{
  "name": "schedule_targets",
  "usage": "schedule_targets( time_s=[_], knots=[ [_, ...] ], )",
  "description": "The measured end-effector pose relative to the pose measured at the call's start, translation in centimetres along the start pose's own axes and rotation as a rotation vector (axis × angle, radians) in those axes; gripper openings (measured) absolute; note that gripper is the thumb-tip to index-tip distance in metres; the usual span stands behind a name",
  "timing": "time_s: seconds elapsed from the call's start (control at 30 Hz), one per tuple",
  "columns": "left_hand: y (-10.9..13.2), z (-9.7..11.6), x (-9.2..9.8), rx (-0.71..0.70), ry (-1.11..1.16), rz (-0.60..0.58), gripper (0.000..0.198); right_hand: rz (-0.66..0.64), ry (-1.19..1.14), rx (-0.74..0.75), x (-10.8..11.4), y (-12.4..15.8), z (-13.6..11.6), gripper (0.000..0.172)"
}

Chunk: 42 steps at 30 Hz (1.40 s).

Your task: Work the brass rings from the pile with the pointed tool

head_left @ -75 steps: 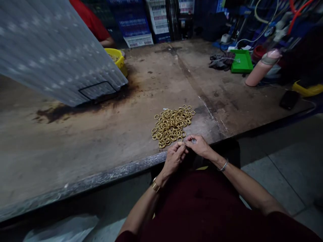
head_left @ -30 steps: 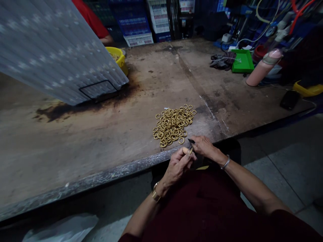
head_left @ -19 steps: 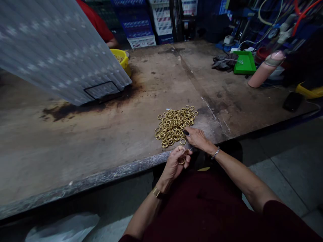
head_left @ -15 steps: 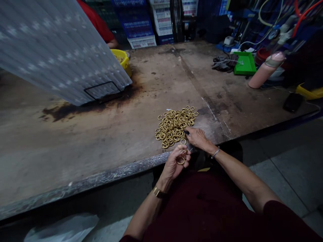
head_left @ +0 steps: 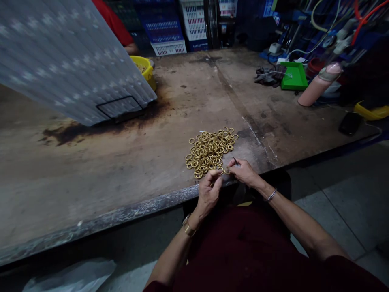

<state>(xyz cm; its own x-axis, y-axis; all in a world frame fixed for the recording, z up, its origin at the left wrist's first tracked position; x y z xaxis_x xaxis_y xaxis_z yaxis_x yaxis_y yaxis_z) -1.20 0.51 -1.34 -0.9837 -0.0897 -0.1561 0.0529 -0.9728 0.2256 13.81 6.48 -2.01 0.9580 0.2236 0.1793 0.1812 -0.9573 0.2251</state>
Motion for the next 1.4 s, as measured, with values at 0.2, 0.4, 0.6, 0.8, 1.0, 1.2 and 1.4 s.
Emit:
schedule_targets(
  time_s=[0.2,0.4,0.6,0.8,1.0,1.2,1.4],
  knots=[
    [-0.5,0.3,-0.1,-0.182,-0.129,-0.076,0.021,-0.157,-0.298,-0.169,-0.6,1.8,-1.6,0.021],
    [-0.5,0.2,0.0,-0.123,-0.070,-0.071,0.012,-0.161,-0.238,-0.144,-1.1,2.4,-2.2,0.022],
    [-0.5,0.3,-0.3,-0.154,-0.078,-0.069,0.012,-0.170,-0.188,-0.050,-1.2,2.4,-1.6,0.033],
    [-0.2,0.2,-0.4,-0.083,-0.095,-0.079,0.017,-0.071,-0.082,0.015,-1.2,1.9,-1.4,0.023],
    [-0.3,0.2,-0.4,-0.049,-0.092,-0.067,0.024,-0.010,-0.007,0.044,-1.4,1.5,-1.1,0.019],
    [-0.5,-0.5,0.3,0.160,-0.029,-0.138,0.040,-0.032,0.002,0.105,-1.5,1.3,-0.7,0.025],
    [-0.3,-0.6,0.2,0.204,0.077,-0.230,0.037,-0.030,-0.029,0.060,-1.5,1.2,-1.0,0.022]
  ],
)
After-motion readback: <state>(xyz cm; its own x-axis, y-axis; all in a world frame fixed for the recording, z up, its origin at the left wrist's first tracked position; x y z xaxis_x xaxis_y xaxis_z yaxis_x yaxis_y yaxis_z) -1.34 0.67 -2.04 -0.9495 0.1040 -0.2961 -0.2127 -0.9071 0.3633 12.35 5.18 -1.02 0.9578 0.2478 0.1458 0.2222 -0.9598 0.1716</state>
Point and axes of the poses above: each hand's wrist, its own y-axis away from the middle knuckle, its own x-axis out of the back of the hand, z = x × y, the point moved 1 cm from there along -y, towards the middle knuckle, and after that the axes turned 3 degrees about x, right-handed, at the moved point
